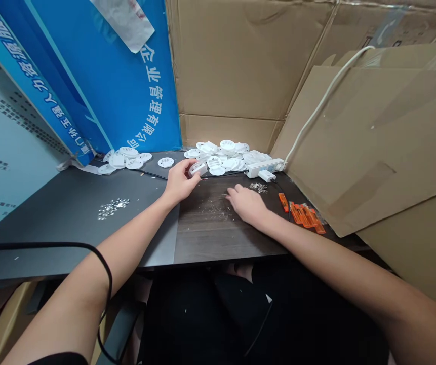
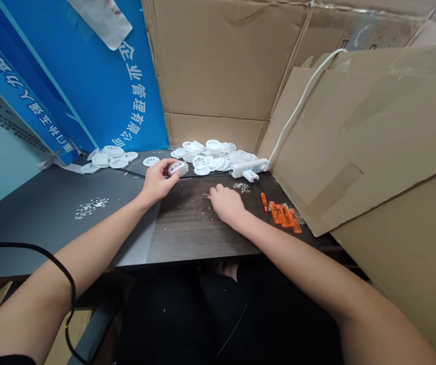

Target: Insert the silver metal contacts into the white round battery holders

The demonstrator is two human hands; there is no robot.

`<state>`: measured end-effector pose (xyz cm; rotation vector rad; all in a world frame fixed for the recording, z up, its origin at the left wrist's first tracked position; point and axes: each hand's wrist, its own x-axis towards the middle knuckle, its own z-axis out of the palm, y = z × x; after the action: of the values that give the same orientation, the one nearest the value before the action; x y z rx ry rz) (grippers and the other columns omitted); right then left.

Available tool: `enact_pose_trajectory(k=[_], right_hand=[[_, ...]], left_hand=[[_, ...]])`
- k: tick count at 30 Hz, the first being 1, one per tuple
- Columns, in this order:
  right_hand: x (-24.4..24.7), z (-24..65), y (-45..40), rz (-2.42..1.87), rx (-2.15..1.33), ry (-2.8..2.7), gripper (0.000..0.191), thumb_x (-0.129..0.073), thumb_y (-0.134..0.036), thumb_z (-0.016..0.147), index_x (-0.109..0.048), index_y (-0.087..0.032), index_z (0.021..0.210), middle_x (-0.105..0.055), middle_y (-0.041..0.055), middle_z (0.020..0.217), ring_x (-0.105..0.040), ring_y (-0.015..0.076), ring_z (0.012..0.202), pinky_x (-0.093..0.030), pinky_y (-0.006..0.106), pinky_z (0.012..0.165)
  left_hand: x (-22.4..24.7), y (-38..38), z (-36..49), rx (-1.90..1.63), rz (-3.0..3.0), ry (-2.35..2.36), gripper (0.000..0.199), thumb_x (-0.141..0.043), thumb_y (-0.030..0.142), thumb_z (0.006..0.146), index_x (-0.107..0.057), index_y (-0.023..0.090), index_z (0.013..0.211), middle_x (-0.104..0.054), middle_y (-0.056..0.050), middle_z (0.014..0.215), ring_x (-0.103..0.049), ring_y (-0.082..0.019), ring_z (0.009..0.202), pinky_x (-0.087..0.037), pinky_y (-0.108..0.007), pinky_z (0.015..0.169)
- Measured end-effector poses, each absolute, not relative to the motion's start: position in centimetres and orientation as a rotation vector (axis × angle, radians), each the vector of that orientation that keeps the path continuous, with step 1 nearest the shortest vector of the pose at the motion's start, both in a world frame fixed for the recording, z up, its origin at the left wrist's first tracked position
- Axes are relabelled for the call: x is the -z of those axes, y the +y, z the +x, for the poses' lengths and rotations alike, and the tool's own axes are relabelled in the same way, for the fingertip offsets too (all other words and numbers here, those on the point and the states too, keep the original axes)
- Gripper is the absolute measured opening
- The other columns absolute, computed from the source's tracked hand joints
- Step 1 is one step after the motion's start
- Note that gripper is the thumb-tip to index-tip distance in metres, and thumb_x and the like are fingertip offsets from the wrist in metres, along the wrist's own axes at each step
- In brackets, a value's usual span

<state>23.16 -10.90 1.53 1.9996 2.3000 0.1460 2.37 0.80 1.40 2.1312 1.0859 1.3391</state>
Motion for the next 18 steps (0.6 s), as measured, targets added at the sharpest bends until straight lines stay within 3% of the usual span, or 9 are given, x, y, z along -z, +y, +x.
enact_pose_trajectory(k=[3,6,11,14,18], right_hand=[[-1.6,18.7,-15.7,1.714,-0.080,2.595,0.048,-0.041,-0.053,0.107,-0.057,-0.020,0.138,-0.057,0.0117,0.115,-0.056,0.0257,0.104,-0.045,0.038,0.089],[-1.8,17.3,-19.3,1.330,0.083,2.939,0.051,-0.044,-0.051,0.105,-0.051,-0.022,0.147,-0.056,0.0107,0.111,-0.053,0.0246,0.096,-0.043,0.040,0.084],[-2.5,21.6,-13.7,1.854,-0.010,2.586,0.041,-0.041,-0.040,0.110,-0.059,-0.023,0.141,-0.058,0.0108,0.119,-0.055,0.0228,0.105,-0.042,0.036,0.092],[-2.3,21.8,-9.5,2.076,-0.110,2.413,0.058,-0.049,-0.041,0.106,-0.049,-0.002,0.149,-0.055,0.0234,0.121,-0.054,0.0337,0.110,-0.042,0.045,0.093],[-1.5,16.5,-12.1,1.833,-0.099,2.723,0.078,-0.048,-0.059,0.103,-0.035,-0.008,0.161,-0.052,0.0197,0.125,-0.049,0.0327,0.110,-0.042,0.048,0.095]], left_hand=[[-2.1,1.5,1.3,-1.449,2.081,1.122,0.037,-0.065,0.026,0.078,-0.071,0.015,0.114,-0.073,-0.005,0.108,-0.063,-0.015,0.088,-0.049,-0.026,0.077],[-2.4,2.2,0.3,-1.537,2.021,1.158,0.036,-0.065,0.026,0.079,-0.071,0.015,0.113,-0.073,-0.005,0.108,-0.063,-0.015,0.089,-0.049,-0.026,0.077],[-1.9,2.5,0.4,-1.554,1.985,1.125,0.034,-0.065,0.022,0.078,-0.071,0.016,0.111,-0.073,-0.004,0.104,-0.063,-0.013,0.085,-0.049,-0.025,0.076],[-1.9,2.2,0.9,-1.528,2.031,1.134,0.035,-0.064,0.021,0.078,-0.072,0.016,0.111,-0.073,-0.004,0.106,-0.063,-0.014,0.088,-0.049,-0.025,0.078],[-2.0,1.9,0.8,-1.487,2.066,1.182,0.036,-0.063,0.025,0.079,-0.071,0.015,0.112,-0.073,-0.005,0.107,-0.063,-0.015,0.088,-0.050,-0.026,0.078]])
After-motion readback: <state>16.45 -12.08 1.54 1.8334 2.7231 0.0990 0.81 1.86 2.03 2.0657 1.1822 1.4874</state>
